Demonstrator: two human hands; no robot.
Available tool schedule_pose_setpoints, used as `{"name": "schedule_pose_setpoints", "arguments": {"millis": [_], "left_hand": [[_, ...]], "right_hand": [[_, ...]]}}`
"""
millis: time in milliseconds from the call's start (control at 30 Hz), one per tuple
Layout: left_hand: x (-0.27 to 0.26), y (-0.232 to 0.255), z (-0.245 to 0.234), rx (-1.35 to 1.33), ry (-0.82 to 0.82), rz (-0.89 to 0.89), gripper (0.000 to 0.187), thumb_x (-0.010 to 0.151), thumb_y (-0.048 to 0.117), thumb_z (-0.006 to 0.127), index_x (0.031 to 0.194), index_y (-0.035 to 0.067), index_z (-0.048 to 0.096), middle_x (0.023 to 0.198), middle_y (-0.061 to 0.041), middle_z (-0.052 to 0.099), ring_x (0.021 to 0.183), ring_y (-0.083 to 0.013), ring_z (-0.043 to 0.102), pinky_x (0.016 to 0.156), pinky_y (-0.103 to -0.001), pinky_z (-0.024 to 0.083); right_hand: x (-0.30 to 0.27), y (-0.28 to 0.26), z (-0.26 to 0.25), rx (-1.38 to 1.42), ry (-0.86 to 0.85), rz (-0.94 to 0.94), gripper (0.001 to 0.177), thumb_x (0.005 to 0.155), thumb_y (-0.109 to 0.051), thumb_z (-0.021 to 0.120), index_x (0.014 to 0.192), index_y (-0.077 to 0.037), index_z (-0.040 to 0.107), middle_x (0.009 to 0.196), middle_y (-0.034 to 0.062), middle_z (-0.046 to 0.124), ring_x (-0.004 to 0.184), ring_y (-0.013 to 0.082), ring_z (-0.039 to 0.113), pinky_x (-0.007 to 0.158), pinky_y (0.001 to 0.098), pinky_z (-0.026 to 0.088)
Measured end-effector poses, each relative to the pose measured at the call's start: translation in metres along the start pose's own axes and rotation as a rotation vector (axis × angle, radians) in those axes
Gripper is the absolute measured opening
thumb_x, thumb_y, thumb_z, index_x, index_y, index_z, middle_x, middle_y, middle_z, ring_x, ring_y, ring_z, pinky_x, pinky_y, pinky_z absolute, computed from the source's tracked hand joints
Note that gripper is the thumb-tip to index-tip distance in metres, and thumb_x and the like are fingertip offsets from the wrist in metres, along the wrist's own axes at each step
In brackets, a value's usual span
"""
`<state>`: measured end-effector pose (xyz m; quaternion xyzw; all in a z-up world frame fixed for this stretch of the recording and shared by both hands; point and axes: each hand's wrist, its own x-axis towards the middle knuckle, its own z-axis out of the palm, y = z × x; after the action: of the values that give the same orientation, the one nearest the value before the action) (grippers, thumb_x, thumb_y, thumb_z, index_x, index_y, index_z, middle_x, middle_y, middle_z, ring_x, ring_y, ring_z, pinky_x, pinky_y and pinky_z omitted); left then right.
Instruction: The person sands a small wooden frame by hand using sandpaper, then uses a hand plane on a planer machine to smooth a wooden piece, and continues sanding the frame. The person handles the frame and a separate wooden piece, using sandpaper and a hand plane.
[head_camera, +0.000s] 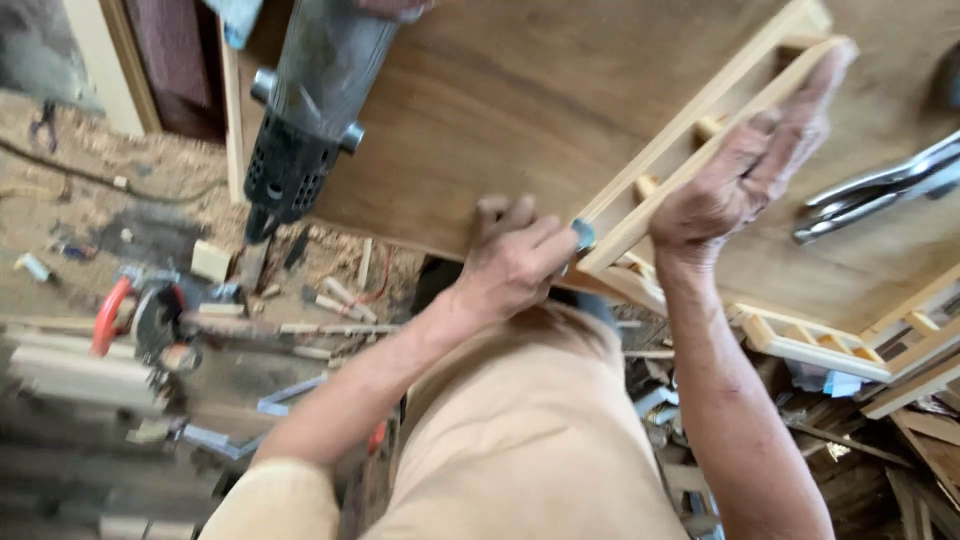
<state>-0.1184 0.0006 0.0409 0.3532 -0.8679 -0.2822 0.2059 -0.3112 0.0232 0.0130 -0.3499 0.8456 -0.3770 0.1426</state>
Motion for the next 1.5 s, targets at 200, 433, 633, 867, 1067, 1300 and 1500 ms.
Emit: {"name": "schedule_pose_setpoints", "arguments": {"millis": [200,433,633,867,1067,1300,1500], "left_hand": [[0.063,0.002,0.013,-0.32,0.124,-0.4,0.023,0.081,0.026,0.078,0.069,0.022,0.059,0.065,0.006,0.044,0.056,-0.0098,0.042,0.051,-0.032,0.031],[-0.011,0.023,0.02,-0.334,0.066,-0.138,0.034,0.097,0.043,0.067,0.089,0.011,0.059,0.073,-0.003,0.048,0.07,-0.0289,0.055,0.066,-0.04,0.046],[-0.015,0.023,0.027,-0.301,0.039,-0.16,0.036,0.097,0.042,0.069,0.082,0.013,0.053,0.071,-0.001,0.046,0.069,-0.0243,0.054,0.068,-0.034,0.045],[0.008,0.024,0.044,-0.253,0.087,-0.081,0.027,0.094,0.03,0.075,0.088,0.009,0.059,0.073,-0.004,0.048,0.063,-0.0275,0.052,0.064,-0.037,0.044],[0.116,0.009,0.088,-0.113,0.214,0.139,0.022,0.095,0.02,0.072,0.105,0.005,0.059,0.085,-0.01,0.052,0.073,-0.0337,0.057,0.062,-0.045,0.041],[0.002,0.006,0.041,0.038,0.104,0.018,0.03,0.099,0.024,0.063,0.075,0.008,0.055,0.066,-0.006,0.044,0.055,-0.0289,0.048,0.054,-0.038,0.046],[0.009,0.025,0.045,-0.103,0.109,0.078,0.025,0.094,0.029,0.07,0.083,0.009,0.06,0.072,-0.006,0.049,0.052,-0.0259,0.052,0.049,-0.036,0.05]], "right_hand": [[0.008,0.028,-0.003,0.082,0.036,-0.157,0.039,0.124,-0.037,0.038,0.162,-0.029,0.04,0.169,-0.0066,0.044,0.145,0.0222,0.054,0.127,0.0406,0.043],[-0.051,-0.037,-0.088,0.119,-0.192,0.153,0.052,0.108,-0.027,0.048,0.157,-0.014,0.037,0.132,0.0171,0.063,0.083,0.0257,0.056,0.067,0.0392,0.05],[-0.084,0.023,-0.085,-0.539,-0.559,-0.374,0.09,0.06,-0.039,0.077,0.146,-0.02,0.06,0.097,0.0046,0.061,0.083,0.0288,0.059,0.071,0.0454,0.053],[-0.088,0.047,-0.066,-0.603,-0.542,-0.389,0.088,0.067,-0.033,0.076,0.151,-0.022,0.055,0.089,0.0038,0.049,0.077,0.0264,0.055,0.064,0.0391,0.049],[-0.079,0.032,-0.072,-0.569,-0.47,-0.422,0.073,0.072,-0.027,0.072,0.14,-0.005,0.058,0.091,0.0104,0.054,0.078,0.0309,0.059,0.064,0.0415,0.05],[-0.08,0.038,-0.069,-0.572,-0.538,-0.429,0.041,0.056,-0.025,0.068,0.095,-0.015,0.059,0.086,0.0064,0.049,0.074,0.0304,0.055,0.061,0.0424,0.044],[-0.089,0.05,-0.072,-0.591,-0.538,-0.419,0.036,0.07,-0.021,0.067,0.104,-0.016,0.059,0.088,0.0075,0.048,0.074,0.029,0.053,0.062,0.0393,0.041]]}}
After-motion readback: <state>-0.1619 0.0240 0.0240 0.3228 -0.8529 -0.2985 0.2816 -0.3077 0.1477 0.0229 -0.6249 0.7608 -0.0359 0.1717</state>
